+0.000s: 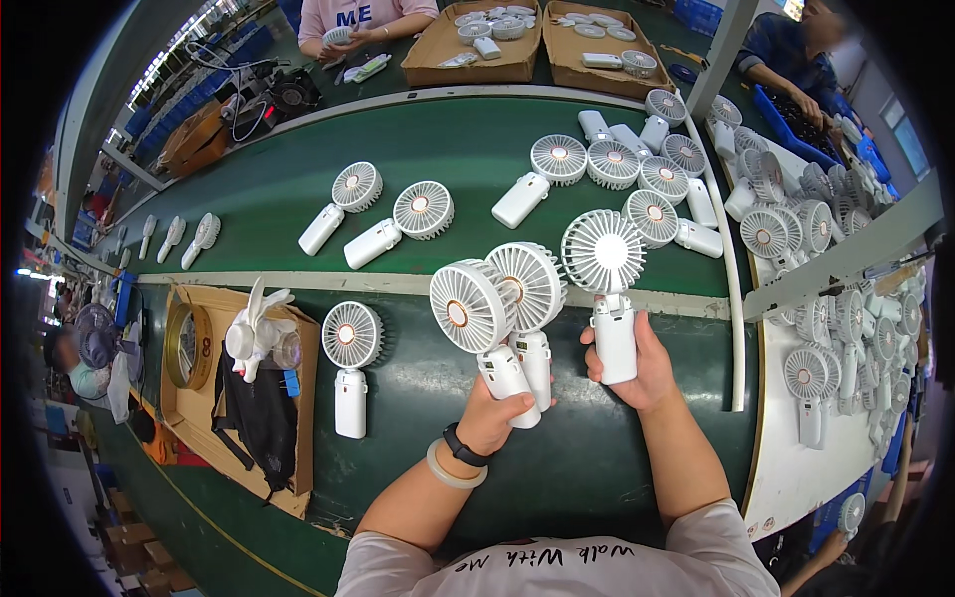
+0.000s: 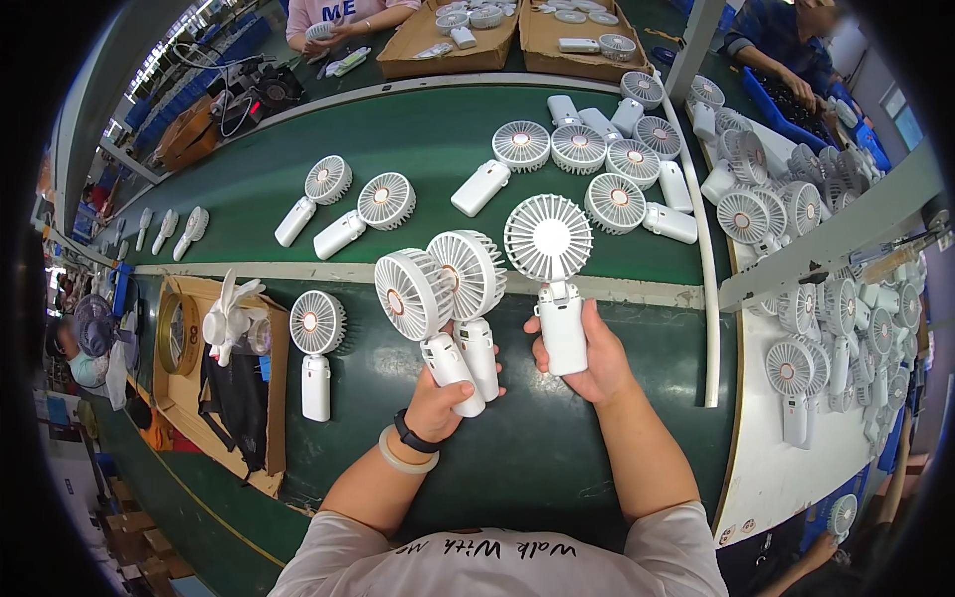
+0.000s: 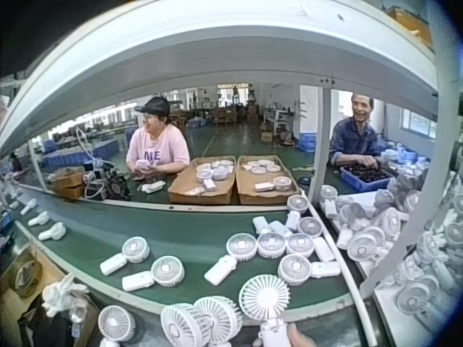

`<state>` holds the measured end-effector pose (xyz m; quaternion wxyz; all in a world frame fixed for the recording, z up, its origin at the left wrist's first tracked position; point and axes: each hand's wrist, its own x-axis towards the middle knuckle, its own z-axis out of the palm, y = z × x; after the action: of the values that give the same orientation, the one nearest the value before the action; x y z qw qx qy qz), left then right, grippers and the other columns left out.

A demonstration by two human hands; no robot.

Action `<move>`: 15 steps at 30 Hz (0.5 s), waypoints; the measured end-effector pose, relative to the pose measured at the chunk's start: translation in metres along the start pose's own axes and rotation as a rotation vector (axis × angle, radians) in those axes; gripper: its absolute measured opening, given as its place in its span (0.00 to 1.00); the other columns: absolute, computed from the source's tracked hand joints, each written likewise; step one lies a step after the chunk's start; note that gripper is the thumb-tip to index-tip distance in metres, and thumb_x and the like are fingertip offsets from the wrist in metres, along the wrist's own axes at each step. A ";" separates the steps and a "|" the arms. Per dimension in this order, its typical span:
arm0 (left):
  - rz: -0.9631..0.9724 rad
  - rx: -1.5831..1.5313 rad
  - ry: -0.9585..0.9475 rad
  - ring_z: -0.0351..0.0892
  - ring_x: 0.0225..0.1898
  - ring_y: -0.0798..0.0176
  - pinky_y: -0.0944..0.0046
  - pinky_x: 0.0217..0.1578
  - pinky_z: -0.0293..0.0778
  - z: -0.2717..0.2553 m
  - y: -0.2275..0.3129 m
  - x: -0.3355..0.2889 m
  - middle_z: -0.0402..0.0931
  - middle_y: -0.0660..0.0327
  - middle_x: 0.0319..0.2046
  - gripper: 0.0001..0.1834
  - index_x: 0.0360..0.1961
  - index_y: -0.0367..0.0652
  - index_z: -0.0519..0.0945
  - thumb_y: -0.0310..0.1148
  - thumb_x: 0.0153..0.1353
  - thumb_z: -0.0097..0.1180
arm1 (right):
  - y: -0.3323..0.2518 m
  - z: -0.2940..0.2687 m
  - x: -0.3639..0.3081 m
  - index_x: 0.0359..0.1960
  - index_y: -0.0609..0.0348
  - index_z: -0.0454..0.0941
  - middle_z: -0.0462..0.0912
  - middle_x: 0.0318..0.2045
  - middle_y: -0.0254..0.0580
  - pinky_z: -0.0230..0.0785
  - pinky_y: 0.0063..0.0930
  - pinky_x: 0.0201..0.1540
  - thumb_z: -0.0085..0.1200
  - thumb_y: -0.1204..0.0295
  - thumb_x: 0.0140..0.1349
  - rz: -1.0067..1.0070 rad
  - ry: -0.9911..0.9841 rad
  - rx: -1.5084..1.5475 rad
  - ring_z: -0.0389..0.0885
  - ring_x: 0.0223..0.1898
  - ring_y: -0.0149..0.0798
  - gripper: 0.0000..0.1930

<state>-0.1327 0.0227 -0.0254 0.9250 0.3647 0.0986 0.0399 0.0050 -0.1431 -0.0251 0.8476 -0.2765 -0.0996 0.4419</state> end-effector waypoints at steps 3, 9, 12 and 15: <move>0.006 0.012 0.000 0.74 0.46 0.59 0.55 0.42 0.78 0.000 0.001 -0.001 0.69 0.55 0.48 0.36 0.57 0.41 0.62 0.26 0.45 0.63 | 0.002 -0.001 0.000 0.55 0.56 0.64 0.76 0.41 0.50 0.68 0.34 0.30 0.25 0.45 0.67 0.001 0.010 0.024 0.74 0.29 0.42 0.30; 0.009 -0.008 0.007 0.74 0.47 0.58 0.54 0.42 0.78 -0.001 -0.001 0.000 0.68 0.55 0.49 0.37 0.58 0.42 0.60 0.27 0.45 0.63 | 0.002 -0.002 0.000 0.57 0.55 0.63 0.76 0.41 0.50 0.66 0.33 0.30 0.25 0.42 0.66 0.040 -0.075 0.109 0.73 0.29 0.42 0.32; 0.016 -0.006 0.010 0.73 0.47 0.57 0.54 0.42 0.78 -0.003 -0.001 0.001 0.68 0.54 0.49 0.39 0.59 0.43 0.59 0.28 0.44 0.63 | 0.001 -0.005 0.000 0.61 0.52 0.58 0.76 0.41 0.48 0.64 0.33 0.28 0.25 0.41 0.64 0.094 -0.133 0.147 0.72 0.26 0.41 0.34; 0.023 -0.007 0.014 0.73 0.48 0.56 0.53 0.42 0.78 -0.002 -0.002 0.000 0.67 0.53 0.50 0.42 0.61 0.45 0.56 0.28 0.44 0.63 | 0.001 -0.002 -0.001 0.62 0.52 0.57 0.76 0.41 0.48 0.64 0.33 0.28 0.25 0.41 0.65 0.098 -0.142 0.150 0.72 0.26 0.40 0.34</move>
<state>-0.1332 0.0229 -0.0279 0.9250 0.3624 0.1008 0.0533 0.0046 -0.1448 -0.0275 0.8341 -0.1848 -0.1122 0.5075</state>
